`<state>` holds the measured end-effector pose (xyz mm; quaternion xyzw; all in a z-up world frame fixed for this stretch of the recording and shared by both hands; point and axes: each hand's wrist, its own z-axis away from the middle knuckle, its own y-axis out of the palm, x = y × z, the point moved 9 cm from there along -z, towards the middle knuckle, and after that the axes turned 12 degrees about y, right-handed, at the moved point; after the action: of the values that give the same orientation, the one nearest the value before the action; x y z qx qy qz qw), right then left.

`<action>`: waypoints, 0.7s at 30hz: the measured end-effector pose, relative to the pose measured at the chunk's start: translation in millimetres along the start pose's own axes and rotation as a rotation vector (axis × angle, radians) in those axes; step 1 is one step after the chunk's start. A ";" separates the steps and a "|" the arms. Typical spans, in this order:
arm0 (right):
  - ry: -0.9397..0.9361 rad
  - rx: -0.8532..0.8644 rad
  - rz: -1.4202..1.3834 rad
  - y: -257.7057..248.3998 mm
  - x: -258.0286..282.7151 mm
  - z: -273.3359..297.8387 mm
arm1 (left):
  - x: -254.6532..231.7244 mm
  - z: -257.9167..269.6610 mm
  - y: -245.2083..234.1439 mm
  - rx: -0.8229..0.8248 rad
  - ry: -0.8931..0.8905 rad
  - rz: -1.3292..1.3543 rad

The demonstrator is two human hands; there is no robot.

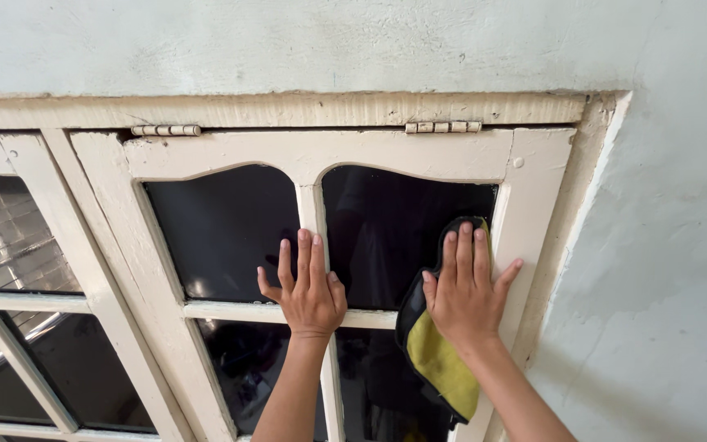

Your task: The person wipes the glass panes of a white-framed window using a yellow and black cloth, moving it across the surface to clean the glass.

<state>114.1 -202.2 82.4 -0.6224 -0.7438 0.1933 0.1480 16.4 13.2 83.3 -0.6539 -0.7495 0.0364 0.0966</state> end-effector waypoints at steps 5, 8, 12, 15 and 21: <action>-0.029 -0.056 -0.081 -1.1 4.5 12.8 | -1.4 0.5 -0.9 -0.012 0.001 -0.027; -0.072 -0.023 -0.193 0.0 8.7 14.4 | -1.5 0.1 -0.2 0.000 -0.003 -0.049; -0.097 0.003 -0.165 1.0 14.9 14.4 | -1.0 -0.3 -2.9 -0.013 0.003 -0.028; -0.120 0.007 -0.194 -1.9 21.8 16.4 | -2.1 -1.8 -4.6 -0.025 0.007 -0.026; -0.140 -0.003 -0.226 -6.0 28.3 22.0 | -1.4 -0.9 -3.1 -0.006 -0.004 -0.025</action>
<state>93.6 -177.5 65.3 -0.5199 -0.8180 0.2171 0.1155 13.7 11.3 84.6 -0.6447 -0.7579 0.0342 0.0934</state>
